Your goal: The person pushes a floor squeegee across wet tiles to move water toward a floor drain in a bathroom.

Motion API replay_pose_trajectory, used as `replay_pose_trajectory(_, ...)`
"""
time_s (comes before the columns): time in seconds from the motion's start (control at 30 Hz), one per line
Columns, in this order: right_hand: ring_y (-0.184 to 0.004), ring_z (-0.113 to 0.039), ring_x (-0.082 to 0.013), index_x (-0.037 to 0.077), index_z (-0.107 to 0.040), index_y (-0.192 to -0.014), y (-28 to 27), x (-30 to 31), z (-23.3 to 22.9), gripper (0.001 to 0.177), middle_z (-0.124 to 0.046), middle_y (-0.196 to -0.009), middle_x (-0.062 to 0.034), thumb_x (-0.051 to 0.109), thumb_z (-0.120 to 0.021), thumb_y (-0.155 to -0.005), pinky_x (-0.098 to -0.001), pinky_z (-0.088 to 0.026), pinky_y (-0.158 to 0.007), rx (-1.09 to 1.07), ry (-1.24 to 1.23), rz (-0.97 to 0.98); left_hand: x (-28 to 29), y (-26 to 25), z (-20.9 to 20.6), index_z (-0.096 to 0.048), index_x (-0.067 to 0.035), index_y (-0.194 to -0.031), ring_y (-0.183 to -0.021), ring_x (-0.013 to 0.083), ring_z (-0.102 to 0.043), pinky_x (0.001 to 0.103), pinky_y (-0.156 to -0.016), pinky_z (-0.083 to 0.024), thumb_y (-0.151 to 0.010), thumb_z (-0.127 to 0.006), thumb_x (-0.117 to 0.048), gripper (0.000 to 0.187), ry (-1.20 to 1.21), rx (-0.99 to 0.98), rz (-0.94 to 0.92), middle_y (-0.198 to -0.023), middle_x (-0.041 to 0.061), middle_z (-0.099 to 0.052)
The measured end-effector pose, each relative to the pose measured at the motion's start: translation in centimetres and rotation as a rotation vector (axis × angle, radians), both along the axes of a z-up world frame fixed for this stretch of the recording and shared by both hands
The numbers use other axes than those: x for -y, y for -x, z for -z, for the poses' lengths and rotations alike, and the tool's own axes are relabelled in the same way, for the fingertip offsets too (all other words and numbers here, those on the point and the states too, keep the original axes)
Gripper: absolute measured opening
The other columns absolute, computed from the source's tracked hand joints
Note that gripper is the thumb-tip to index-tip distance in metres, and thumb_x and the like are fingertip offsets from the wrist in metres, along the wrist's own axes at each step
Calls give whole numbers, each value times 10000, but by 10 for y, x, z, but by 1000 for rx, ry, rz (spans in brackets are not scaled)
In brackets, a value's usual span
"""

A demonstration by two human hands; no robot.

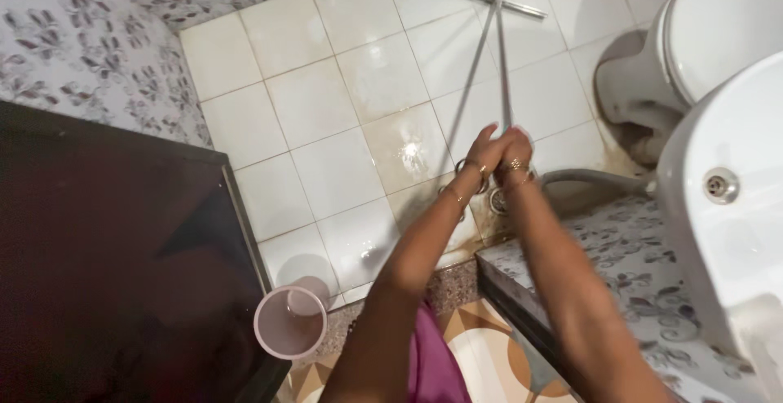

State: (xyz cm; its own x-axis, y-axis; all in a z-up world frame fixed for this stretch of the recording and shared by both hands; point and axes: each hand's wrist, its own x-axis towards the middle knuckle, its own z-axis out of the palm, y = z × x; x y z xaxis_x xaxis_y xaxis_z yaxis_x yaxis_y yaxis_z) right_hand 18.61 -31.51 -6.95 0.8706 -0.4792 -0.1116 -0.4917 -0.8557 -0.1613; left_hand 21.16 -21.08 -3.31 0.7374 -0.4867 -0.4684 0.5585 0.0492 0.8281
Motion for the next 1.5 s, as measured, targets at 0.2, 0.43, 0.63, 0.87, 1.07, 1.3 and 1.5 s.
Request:
replay_pose_trajectory(0.2,-782,-654,-290,8,-652,-909,-70,84,6,242,-693,-848,-134,230,-739,-869,-436,-525,-685,317,-811,569,52,-38,-11,-268,-9,-1571,-1271,281,-550,440,-940,-513,-755,-728,-541,1077,156,-84,28,-1484,193,-508)
replay_pose_trajectory(0.43,-870,-701,-330,18,-672,-967,-71,64,10,260,-705,-950,-168,201,-755,-802,-418,-584,-729,-12,-6,-257,-3,-37,-34,-245,-50,-1598,-1351,327,-500,471,-956,-494,-737,-705,-647,1144,20,-155,98,-1499,198,-487)
replay_pose_trajectory(0.63,-687,-712,-278,5,-585,-1208,35,-72,-4,389,-706,-907,-173,327,-472,-1022,-410,-564,-525,112,-1030,562,-75,22,4,-233,-67,-1612,-1420,280,-405,491,-1037,-412,-863,-740,-555,1027,77,-384,15,-1548,136,-413)
replay_pose_trajectory(0.87,-565,-573,-119,22,-662,-1229,253,-203,-32,313,-661,-734,-82,250,-550,-1045,-310,-471,-455,147,-1060,327,-170,219,38,-416,-141,-1332,-946,249,-654,392,-736,-553,-863,-730,-229,571,-61,-459,75,-1056,118,-639)
replay_pose_trajectory(1.07,-506,-544,-160,133,-532,-1430,429,-265,-136,503,-629,-721,-105,78,-462,-935,-330,-415,-397,-248,-1194,569,-241,400,-40,-148,-192,-1514,-867,348,-619,456,-571,-544,-871,-750,-214,881,-212,-678,281,-1238,290,-554)
replay_pose_trajectory(1.3,-538,-580,-214,192,-467,-1505,456,-292,-148,680,-676,-761,-164,13,-444,-849,-337,-436,-442,-243,-1350,539,-268,425,-63,-462,-101,-1353,-951,385,-665,485,-570,-572,-914,-637,-404,561,-222,-934,494,-1167,218,-631)
replay_pose_trajectory(1.5,-958,-687,-152,47,-524,-1476,290,-274,-74,504,-710,-1152,-98,217,-560,-1002,-276,-575,-752,64,-1365,451,-225,260,10,-590,-30,-1078,-848,216,-633,397,-684,-553,-979,-528,-207,212,-214,-322,-23,-942,105,-647)
